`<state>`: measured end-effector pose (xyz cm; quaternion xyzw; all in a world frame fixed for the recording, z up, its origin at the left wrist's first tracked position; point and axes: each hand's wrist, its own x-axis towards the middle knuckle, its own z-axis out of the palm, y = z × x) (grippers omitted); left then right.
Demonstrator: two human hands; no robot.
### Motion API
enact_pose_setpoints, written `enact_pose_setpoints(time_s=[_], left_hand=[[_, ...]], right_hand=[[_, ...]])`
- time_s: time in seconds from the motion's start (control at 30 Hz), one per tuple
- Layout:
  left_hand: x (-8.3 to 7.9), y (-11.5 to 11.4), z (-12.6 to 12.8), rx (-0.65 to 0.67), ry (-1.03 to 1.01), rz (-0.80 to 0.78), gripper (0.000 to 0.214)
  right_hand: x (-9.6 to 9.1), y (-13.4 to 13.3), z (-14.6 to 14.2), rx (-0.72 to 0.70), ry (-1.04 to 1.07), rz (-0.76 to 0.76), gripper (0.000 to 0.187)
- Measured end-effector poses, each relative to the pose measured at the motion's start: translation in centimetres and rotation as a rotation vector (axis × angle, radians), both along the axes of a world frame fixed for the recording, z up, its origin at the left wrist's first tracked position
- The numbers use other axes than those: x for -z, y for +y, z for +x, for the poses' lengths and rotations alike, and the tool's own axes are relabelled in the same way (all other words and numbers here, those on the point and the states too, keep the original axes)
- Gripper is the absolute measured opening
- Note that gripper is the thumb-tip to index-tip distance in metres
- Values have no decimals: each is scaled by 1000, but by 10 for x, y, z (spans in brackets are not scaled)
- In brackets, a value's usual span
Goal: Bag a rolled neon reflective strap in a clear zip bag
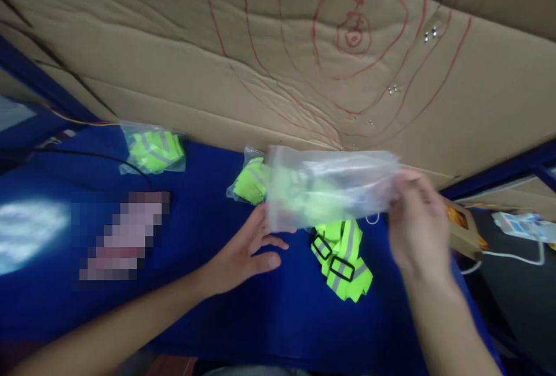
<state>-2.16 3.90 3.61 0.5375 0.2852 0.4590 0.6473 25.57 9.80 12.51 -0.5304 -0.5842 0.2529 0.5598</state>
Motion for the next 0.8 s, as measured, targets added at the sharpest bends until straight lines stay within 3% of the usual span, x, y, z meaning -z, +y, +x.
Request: enact_pose_setpoints(time_s=[0.03, 0.1, 0.23, 0.33, 0.43, 0.5, 0.6, 0.67, 0.73, 0.8], left_hand=[[-6, 5, -4, 13, -92, -53, 76], [-19, 15, -17, -63, -210, -107, 67], [-42, 42, -66, -598, -197, -108, 35], [-41, 59, -100, -843, -32, -68, 23], [-25, 62, -109, -801, 277, 26, 28], [-16, 55, -99, -802, 509, 176, 30], [-12, 43, -71, -774, 910, 597, 36], [-15, 40, -56, -644, 1169, 809, 40], [-19, 46, -53, -602, 1339, 855, 34], [-24, 60, -64, -691, 1447, 800, 29]], right_hand=[[10, -4, -16, -12, 93, -59, 19], [26, -15, -41, -126, 68, -160, 19], [45, -43, -51, -369, -276, -187, 24], [61, -63, -42, -409, -586, -18, 23], [81, -82, -39, -463, -828, 295, 25], [94, -91, -42, -501, -910, 407, 25], [108, -100, -48, -546, -922, 427, 22], [112, -102, -50, -565, -904, 416, 21], [113, -101, -50, -570, -883, 405, 19], [111, -99, -48, -570, -865, 394, 18]])
